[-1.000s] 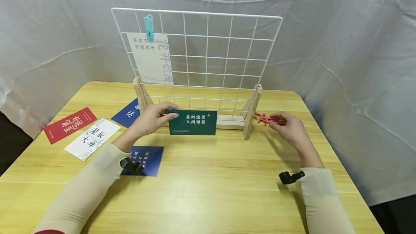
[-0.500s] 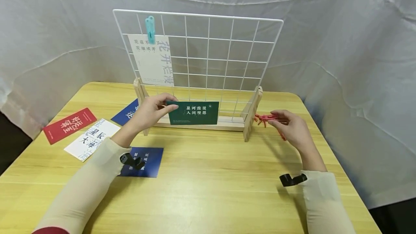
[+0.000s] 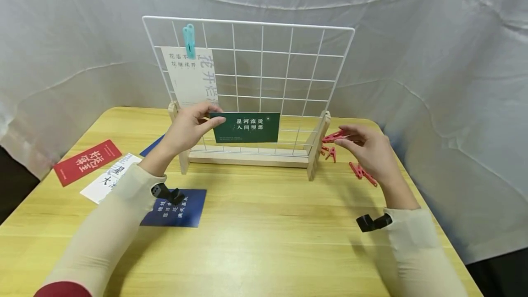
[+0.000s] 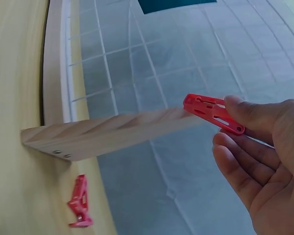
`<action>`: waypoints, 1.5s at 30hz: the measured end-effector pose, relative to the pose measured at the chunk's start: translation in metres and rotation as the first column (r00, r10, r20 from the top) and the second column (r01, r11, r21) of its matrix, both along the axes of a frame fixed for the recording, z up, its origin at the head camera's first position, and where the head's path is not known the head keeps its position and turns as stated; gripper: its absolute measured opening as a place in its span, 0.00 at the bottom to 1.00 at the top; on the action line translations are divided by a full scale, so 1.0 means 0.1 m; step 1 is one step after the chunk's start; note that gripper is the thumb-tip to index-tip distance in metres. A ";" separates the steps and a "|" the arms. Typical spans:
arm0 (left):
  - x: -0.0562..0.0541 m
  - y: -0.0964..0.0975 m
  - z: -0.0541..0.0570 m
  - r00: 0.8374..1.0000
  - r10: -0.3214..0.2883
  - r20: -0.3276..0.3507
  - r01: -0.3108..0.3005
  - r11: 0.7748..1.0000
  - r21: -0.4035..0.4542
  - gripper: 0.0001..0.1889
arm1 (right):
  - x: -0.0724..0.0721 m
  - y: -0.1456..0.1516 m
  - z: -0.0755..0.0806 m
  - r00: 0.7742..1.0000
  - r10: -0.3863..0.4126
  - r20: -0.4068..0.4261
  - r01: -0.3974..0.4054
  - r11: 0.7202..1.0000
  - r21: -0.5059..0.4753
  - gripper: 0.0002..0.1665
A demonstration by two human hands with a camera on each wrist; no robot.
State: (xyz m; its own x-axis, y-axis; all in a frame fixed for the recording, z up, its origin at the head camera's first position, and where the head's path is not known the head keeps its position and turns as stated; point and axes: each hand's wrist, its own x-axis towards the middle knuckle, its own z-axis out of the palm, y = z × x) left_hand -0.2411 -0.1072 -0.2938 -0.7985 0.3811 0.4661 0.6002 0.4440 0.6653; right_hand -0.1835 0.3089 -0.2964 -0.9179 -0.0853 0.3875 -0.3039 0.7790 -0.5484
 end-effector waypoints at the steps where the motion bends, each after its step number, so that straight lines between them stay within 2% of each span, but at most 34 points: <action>1: -0.01 0.00 0.02 1.000 0.000 -0.009 0.000 1.000 0.003 0.10 | -0.01 -0.02 0.03 1.000 0.001 -0.003 -0.001 1.000 0.001 0.22; 8: -0.06 0.00 0.13 0.999 0.010 -0.047 -0.009 1.000 0.020 0.11 | -0.04 -0.13 0.21 0.998 0.046 -0.031 -0.046 0.999 0.008 0.19; 16: -0.12 0.02 0.31 0.994 0.034 -0.103 -0.032 0.999 0.014 0.11 | -0.10 -0.29 0.44 0.985 0.118 -0.126 -0.108 0.991 0.077 0.16; 23: -0.13 0.03 0.45 0.989 0.041 -0.144 -0.038 0.999 0.020 0.11 | -0.16 -0.45 0.65 0.964 0.172 -0.201 -0.144 0.979 0.147 0.16; 29: -0.15 0.06 0.57 0.981 0.046 -0.187 -0.041 0.999 0.031 0.11 | -0.19 -0.59 0.84 0.948 0.188 -0.256 -0.150 0.975 0.163 0.16; 41: -0.24 0.13 0.78 0.976 0.100 -0.196 -0.099 0.995 0.014 0.12 | -0.20 -0.86 1.22 0.895 0.225 -0.386 -0.157 0.968 0.198 0.14; 45: -0.26 0.14 0.84 0.973 0.111 -0.200 -0.109 0.994 0.020 0.12 | -0.22 -0.96 1.34 0.885 0.233 -0.404 -0.152 0.963 0.223 0.14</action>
